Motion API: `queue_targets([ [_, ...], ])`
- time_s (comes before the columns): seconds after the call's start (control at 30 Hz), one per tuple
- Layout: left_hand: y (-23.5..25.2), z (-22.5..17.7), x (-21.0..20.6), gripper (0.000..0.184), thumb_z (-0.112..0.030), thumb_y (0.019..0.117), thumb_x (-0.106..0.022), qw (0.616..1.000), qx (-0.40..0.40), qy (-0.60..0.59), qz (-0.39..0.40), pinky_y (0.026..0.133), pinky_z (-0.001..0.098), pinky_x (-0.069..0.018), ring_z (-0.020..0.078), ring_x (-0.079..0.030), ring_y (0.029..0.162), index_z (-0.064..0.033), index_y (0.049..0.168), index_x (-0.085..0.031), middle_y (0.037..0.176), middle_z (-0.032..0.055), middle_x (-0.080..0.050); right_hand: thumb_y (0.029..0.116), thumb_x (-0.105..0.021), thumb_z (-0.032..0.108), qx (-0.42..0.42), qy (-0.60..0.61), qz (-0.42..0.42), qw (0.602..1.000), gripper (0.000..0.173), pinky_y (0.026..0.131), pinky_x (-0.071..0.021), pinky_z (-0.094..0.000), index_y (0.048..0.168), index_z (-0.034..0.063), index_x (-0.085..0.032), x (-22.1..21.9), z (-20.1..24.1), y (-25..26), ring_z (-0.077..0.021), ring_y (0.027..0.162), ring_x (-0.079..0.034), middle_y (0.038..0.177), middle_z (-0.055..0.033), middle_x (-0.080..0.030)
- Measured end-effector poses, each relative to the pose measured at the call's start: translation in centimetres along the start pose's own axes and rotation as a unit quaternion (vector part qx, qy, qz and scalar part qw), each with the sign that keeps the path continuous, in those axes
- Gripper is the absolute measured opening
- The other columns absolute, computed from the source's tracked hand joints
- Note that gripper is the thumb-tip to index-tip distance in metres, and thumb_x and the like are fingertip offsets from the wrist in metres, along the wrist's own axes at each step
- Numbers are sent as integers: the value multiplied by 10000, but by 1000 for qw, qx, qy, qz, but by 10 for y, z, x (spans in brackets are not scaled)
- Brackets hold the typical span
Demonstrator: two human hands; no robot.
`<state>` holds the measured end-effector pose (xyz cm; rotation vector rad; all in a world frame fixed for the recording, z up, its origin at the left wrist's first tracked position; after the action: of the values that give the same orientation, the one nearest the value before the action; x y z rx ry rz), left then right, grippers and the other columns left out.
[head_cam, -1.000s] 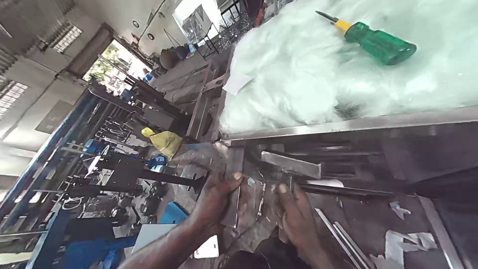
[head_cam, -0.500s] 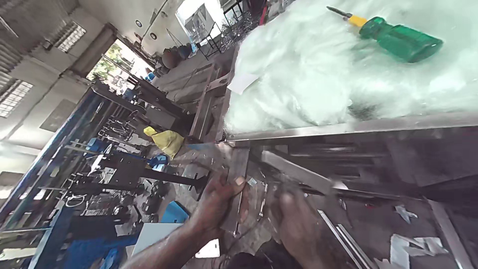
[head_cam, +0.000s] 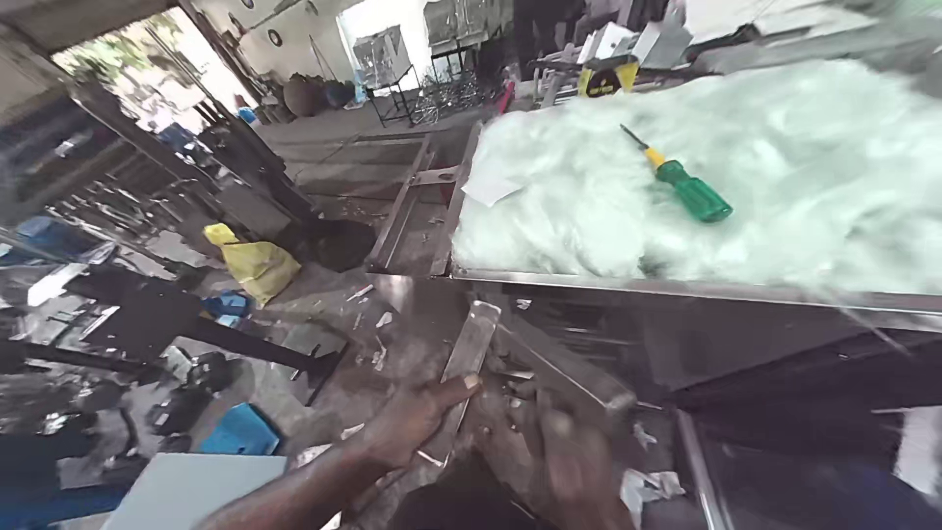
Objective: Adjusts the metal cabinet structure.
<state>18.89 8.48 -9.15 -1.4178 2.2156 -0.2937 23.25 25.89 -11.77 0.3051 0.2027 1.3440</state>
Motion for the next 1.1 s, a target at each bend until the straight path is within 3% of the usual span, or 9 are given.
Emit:
queue_targets([
  [0.1,-7,15,6,315,-180,1024,-615,994,4,52,96,547,343,-607,190,-654,586,-88,1301,-498,815,100,-652,1051,-412,582,32,-87,-73,993,467,514,-537,-255,1137,178,-629,47,26,-1,-30,567,-575,719,61,-601],
  [0.23,-17,16,33,321,-270,1024,-619,978,-3,160,135,521,352,-599,207,-660,590,-106,1283,-521,831,104,-663,1069,-441,445,95,-377,-87,917,509,567,-557,-309,1259,-1,-598,89,98,37,-85,647,-635,853,-86,-680],
  [0.33,-21,-3,63,338,-283,1007,-654,970,-62,205,115,509,349,-603,197,-662,572,-109,1271,-535,825,87,-681,1060,-472,445,100,-538,-92,832,502,663,-526,-542,1210,-2,-646,100,141,81,-316,789,-673,943,-205,-687],
  [0.4,-27,-26,82,318,-231,987,-674,968,-101,216,82,505,344,-607,192,-674,578,-100,1256,-568,845,80,-703,1051,-471,451,100,-588,-90,797,484,679,-477,-685,1226,40,-657,105,157,116,-469,867,-663,1025,-254,-678],
  [0.5,-38,-73,102,302,-192,993,-645,948,-183,253,63,473,310,-589,165,-660,572,-109,1271,-562,849,55,-697,1061,-482,465,105,-637,-59,761,500,719,-450,-755,1257,38,-652,104,166,171,-558,981,-632,1150,-296,-645],
  [0.77,22,-234,64,391,-217,1019,-543,842,-269,466,46,475,316,-536,143,-602,560,-225,1410,-558,841,50,-667,1022,-579,428,12,-731,-1,683,347,692,-478,-754,1150,134,-712,110,124,280,-546,968,-657,1038,-269,-690],
  [0.83,60,-263,27,454,-150,1024,-566,799,-282,528,61,579,336,-534,133,-599,674,-220,1471,-530,1009,66,-661,1034,-560,372,12,-723,-26,690,304,735,-463,-771,1155,146,-723,105,127,276,-565,1023,-638,1086,-280,-688],
  [0.93,127,-288,-27,577,-93,908,-667,740,-310,591,86,768,458,-552,212,-650,856,-160,1468,-548,1082,113,-686,1084,-473,318,90,-646,-93,752,351,968,-446,-668,1291,112,-669,73,160,217,-458,1175,-609,1245,-228,-660],
  [1.1,219,-290,-94,632,-147,829,-750,706,-301,632,110,903,556,-537,318,-661,1070,-78,1426,-555,1200,174,-675,1016,-601,254,234,-522,-211,793,255,746,-587,-448,1106,62,-742,30,93,56,-245,827,-726,947,-138,-758],
])
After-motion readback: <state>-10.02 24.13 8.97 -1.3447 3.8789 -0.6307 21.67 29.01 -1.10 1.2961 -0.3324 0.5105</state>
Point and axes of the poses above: each hand's wrist, its own y-axis towards the middle knuckle, its own x-axis out of the back of the hand, z = x × y, the point moved 8 cm from there along y, towards the middle knuckle
